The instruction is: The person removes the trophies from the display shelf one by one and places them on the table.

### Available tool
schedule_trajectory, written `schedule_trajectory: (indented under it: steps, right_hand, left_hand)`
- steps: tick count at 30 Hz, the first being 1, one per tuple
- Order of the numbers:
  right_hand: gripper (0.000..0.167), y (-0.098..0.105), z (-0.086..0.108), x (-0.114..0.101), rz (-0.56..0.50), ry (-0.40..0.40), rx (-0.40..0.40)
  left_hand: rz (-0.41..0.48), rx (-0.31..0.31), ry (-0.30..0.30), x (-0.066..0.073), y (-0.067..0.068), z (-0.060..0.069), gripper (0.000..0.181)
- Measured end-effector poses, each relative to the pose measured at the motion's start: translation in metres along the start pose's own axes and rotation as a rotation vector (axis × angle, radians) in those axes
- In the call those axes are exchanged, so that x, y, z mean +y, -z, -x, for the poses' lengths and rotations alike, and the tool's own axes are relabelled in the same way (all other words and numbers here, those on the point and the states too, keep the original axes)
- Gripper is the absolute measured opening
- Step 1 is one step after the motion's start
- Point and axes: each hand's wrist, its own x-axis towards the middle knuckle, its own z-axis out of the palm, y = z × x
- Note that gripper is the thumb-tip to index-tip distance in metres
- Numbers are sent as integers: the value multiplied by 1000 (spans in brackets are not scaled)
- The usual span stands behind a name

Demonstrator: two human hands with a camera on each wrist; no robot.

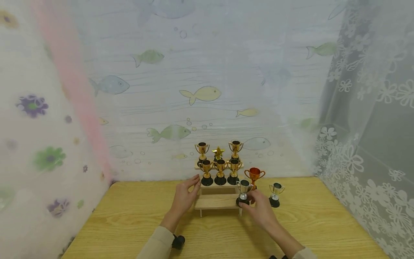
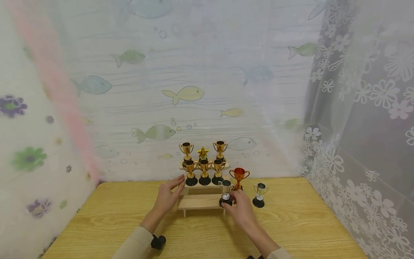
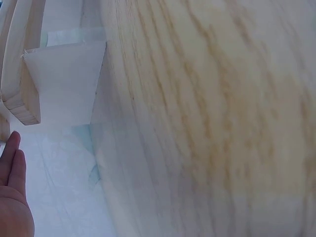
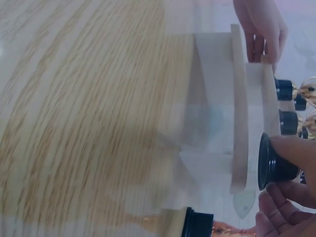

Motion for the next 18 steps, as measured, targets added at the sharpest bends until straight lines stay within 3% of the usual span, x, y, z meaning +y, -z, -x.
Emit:
schedule_trajectory:
  steps: [18]
  right_hand:
    - [24,6,2,23,18,-43,9]
  left_hand:
    - [16,-3,15,0,-1,0,32]
